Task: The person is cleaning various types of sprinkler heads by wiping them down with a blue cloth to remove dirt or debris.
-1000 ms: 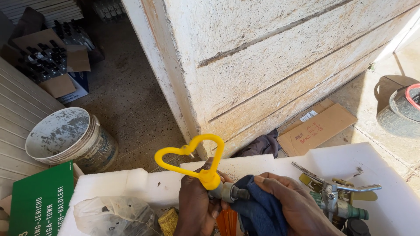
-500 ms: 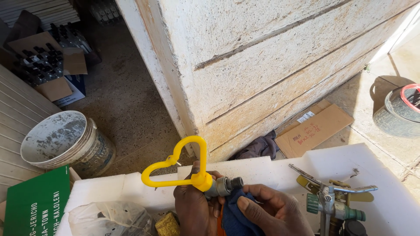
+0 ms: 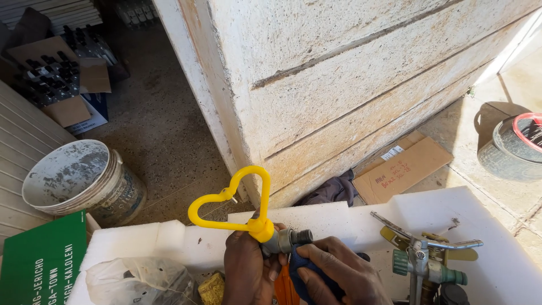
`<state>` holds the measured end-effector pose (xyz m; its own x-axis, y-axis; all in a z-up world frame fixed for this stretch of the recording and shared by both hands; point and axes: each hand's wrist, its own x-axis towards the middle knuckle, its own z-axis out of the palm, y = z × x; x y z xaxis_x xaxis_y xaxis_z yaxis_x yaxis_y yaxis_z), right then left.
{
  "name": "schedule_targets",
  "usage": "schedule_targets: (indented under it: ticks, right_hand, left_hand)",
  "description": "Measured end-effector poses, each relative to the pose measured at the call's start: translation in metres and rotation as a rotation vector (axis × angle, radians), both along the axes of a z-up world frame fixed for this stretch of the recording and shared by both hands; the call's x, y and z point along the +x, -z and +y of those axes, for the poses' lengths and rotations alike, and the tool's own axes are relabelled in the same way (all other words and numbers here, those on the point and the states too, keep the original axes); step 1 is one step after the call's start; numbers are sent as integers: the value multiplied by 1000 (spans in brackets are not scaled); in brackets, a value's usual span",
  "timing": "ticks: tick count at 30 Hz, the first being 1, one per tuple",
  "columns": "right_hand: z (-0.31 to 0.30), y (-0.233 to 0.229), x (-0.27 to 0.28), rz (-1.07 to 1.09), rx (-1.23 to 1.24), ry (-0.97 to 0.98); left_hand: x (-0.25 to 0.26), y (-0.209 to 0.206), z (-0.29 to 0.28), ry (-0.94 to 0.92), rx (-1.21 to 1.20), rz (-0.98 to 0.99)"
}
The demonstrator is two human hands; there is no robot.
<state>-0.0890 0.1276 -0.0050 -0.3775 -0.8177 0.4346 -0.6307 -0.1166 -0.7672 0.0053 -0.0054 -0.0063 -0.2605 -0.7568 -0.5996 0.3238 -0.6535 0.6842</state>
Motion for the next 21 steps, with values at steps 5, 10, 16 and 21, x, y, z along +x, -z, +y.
schedule_targets:
  ticks: [5, 10, 16, 21]
  right_hand:
    - [1, 6, -10, 71, 37, -70]
    - [-1, 8, -16, -239, 301, 104]
    - [5, 8, -11, -155, 760, 155]
    - [-2, -5, -13, -243, 538, 207]
  left_hand:
    - [7, -13, -1, 29, -73, -41]
    - [14, -36, -7, 60, -59, -180]
    - [6, -57, 4, 292, -108, -399]
    - [7, -51, 9, 355, -160, -363]
